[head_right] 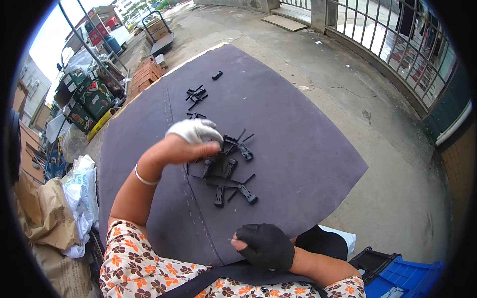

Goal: Assembling small black plastic components by hand at a workstation.

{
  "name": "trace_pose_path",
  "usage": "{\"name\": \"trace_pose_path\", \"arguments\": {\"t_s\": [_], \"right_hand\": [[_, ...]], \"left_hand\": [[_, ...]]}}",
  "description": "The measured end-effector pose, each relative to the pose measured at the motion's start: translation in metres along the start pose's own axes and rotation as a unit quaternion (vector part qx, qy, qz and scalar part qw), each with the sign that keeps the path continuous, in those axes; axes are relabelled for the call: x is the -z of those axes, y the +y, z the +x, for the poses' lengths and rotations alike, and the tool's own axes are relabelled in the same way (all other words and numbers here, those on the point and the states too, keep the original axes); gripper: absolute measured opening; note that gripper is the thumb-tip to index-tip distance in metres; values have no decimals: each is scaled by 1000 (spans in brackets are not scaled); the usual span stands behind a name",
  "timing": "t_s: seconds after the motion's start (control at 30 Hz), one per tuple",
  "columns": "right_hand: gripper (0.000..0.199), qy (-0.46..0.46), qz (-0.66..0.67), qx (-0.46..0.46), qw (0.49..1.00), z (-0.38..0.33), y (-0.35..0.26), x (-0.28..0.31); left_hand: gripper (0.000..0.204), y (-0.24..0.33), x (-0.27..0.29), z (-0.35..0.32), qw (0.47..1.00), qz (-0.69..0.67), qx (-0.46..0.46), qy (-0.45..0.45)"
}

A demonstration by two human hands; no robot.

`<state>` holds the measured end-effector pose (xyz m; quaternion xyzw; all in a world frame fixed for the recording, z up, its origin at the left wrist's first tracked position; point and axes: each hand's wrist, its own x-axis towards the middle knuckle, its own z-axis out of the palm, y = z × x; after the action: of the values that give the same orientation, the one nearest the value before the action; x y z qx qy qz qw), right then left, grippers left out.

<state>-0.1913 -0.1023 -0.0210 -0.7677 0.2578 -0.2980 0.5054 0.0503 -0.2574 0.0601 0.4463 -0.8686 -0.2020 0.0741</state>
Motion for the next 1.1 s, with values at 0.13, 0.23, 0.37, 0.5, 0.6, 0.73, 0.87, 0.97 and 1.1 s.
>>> {"name": "trace_pose_path", "arguments": {"t_s": [0.13,0.23,0.37,0.5,0.6,0.73,0.87,0.97,1.1], "right_hand": [[13,-7,-1,-23,1000,1,-6,-2],[12,-39,13,-17,999,-1,-5,-2],[14,-74,40,-28,996,2,-11,11],[11,-91,121,4,988,-1,-7,16],[10,-81,125,-11,989,-4,-6,12],[10,-38,35,6,999,2,-7,4],[9,-21,-10,48,999,1,-1,-2],[9,20,6,21,1000,2,1,-4],[10,18,1,28,999,-1,3,-4]], "left_hand": [[33,-71,21,57,973,110,172,111],[49,-111,14,110,921,257,234,176],[49,-136,2,154,893,238,365,117],[34,-162,12,154,894,252,362,84],[26,-178,14,129,902,256,331,107],[19,-220,1,74,956,107,229,151],[20,-162,-9,23,978,81,154,118],[25,-81,-20,-9,983,-101,143,50],[28,-32,10,-27,990,-131,41,-38]]}}
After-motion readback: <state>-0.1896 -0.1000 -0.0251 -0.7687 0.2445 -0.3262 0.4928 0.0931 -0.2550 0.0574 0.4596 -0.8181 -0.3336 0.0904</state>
